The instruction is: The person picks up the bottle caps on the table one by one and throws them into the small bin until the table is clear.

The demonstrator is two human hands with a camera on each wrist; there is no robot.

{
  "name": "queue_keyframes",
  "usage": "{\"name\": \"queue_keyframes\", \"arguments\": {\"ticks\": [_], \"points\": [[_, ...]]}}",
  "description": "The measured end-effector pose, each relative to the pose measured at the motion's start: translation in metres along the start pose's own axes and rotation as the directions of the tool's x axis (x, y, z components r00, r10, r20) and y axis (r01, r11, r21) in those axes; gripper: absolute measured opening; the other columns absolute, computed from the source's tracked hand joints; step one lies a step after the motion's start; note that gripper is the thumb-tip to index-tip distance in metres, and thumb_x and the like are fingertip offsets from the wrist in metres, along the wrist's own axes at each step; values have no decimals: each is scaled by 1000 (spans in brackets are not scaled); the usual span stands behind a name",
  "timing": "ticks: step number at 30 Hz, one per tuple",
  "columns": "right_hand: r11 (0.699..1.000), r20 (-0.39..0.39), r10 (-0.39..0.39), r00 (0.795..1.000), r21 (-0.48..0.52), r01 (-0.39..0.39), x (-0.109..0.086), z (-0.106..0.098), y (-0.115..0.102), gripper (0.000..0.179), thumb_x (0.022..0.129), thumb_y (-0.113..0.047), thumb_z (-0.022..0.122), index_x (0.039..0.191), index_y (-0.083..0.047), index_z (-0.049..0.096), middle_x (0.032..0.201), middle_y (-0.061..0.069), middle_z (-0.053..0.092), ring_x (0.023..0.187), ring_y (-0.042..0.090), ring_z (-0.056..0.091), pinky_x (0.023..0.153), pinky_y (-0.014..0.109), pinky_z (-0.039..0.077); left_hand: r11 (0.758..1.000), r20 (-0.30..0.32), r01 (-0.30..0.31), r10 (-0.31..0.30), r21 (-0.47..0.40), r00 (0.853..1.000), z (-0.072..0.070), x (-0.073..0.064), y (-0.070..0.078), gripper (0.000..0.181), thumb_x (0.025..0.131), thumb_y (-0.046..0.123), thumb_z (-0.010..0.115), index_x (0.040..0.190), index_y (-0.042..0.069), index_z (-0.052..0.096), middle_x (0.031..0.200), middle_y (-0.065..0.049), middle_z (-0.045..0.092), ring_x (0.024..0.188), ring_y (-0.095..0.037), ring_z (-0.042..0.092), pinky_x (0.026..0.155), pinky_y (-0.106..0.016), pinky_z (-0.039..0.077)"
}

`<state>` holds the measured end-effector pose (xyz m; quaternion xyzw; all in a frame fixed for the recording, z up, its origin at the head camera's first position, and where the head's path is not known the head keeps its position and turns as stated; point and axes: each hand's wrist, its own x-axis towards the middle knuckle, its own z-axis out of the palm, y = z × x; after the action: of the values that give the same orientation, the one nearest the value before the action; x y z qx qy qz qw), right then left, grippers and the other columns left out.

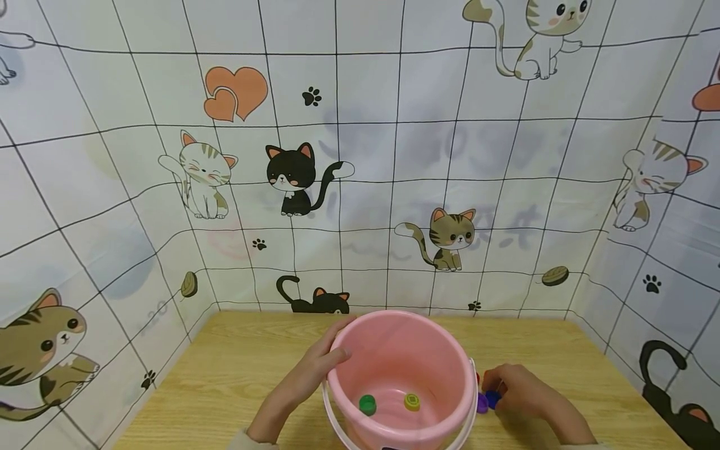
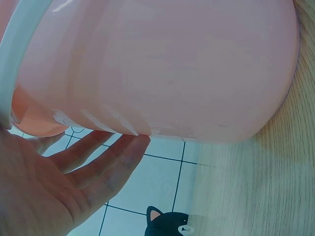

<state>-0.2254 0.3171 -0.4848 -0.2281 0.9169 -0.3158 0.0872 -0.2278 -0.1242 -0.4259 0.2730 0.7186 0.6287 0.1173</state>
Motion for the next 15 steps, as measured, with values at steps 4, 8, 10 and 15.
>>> {"name": "queue_keyframes", "arguments": {"ticks": [4,8,10,15], "points": [[1000,-8,-21,1000,-19,21,1,0,0,31,62,8,75,86,-12,73,80,-7,61,72,1,48,63,21,40,1000,-9,4,-4,3,1000,0,-1,0,57,105,22,49,159,31,34,157,-18,43,113,-48,67,92,-56,59],[999,-16,-23,1000,-46,22,0,-1,-2,28,64,5,77,87,-12,73,81,-7,63,73,0,49,63,21,42,1000,-12,8,-8,1,1000,0,-2,-1,57,104,24,50,158,31,34,156,-19,44,113,-49,67,90,-52,61],[999,-20,-12,1000,-45,12,-1,-2,-3,28,65,5,77,88,-11,73,82,-6,65,74,0,51,64,21,45,1000,-9,5,-5,-2,1000,0,-1,-1,57,104,24,50,158,31,35,155,-20,44,113,-50,67,90,-52,61],[999,-36,-2,999,-46,0,-2,-8,-9,26,68,3,78,92,-8,74,87,-3,69,77,2,58,66,22,50,1000,-1,-2,2,-3,1000,0,0,-1,57,104,21,49,158,30,34,155,-20,45,113,-50,66,90,-56,60]]}}
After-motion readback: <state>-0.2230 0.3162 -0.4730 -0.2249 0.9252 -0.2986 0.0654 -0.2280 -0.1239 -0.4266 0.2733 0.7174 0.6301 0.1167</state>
